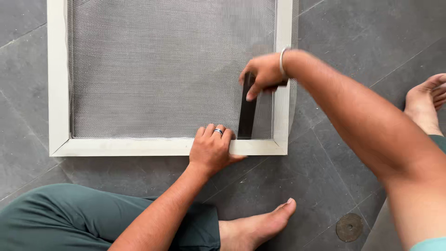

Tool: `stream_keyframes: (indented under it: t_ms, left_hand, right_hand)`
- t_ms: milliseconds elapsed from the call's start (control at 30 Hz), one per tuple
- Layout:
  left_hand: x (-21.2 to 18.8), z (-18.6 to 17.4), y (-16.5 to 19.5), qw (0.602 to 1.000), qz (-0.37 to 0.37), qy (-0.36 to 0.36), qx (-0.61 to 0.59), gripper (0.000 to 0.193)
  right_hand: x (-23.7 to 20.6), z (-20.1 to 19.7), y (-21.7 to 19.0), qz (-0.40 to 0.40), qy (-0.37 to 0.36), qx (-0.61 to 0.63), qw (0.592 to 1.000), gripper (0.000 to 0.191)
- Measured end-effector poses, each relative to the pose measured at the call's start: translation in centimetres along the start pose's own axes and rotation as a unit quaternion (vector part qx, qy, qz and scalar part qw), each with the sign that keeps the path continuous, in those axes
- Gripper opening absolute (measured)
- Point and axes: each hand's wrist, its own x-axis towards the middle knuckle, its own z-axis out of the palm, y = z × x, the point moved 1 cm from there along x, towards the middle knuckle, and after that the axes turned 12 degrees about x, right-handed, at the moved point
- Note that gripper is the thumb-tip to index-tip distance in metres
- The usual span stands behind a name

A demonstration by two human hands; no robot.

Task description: The person sits on the floor fitting mesh fabric into white window screen frames. They press the mesh edge into the frame groove with a flat hand tool, work around the frame perimeter, reposition the mesh and frame, and set finished frames aside with other completed frames.

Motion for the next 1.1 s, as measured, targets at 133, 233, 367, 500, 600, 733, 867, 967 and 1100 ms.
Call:
stream_keyframes:
  t_ms: [133,233,367,500,600,733,867,967,1100]
  left_hand:
    - [-0.1,-0.6,0.0,0.995,-0.013,0.098,-0.022,0.073]
    - [-0.2,-0.8,0.3,0.996,-0.001,0.088,-0.004,0.075]
    - [-0.6,-0.5,0.3,0.998,0.012,0.065,0.022,0.071]
    - [-0.9,-0.3,0.3,0.999,0.005,0.036,0.014,0.070]
    - [-0.8,-0.7,0.4,0.998,0.012,0.060,0.025,0.069]
    - [-0.4,-1.6,0.6,1.000,0.010,0.003,0.025,0.069]
    - [-0.8,-2.3,0.5,0.999,0.010,-0.002,-0.047,0.073]
    - [-2.1,-2.8,-1.5,0.998,-0.039,-0.002,-0.057,0.067]
    - [-4.1,-3.6,-8.4,0.978,-0.202,0.014,0.044,0.053]
  right_hand:
    - [-3.1,2.5,-0.6,-0.038,0.024,-0.111,0.993,0.024]
    - [-4.9,2.3,0.7,-0.047,0.061,-0.115,0.990,0.027]
    - [-5.5,0.4,2.4,0.047,0.067,-0.045,0.996,0.027]
    - [-5.6,1.6,1.7,0.036,0.065,-0.092,0.993,0.028]
    - [-6.8,4.2,0.3,-0.052,0.054,-0.194,0.978,0.027]
    - [-8.1,3.9,-0.1,-0.054,0.078,-0.168,0.981,0.030]
    - [-6.9,2.2,1.4,0.027,0.089,0.066,0.993,0.023]
    - [-5.2,2.6,1.3,0.028,0.116,0.088,0.989,0.023]
    - [-4.5,3.0,-1.5,0.102,0.118,0.020,0.988,0.019]
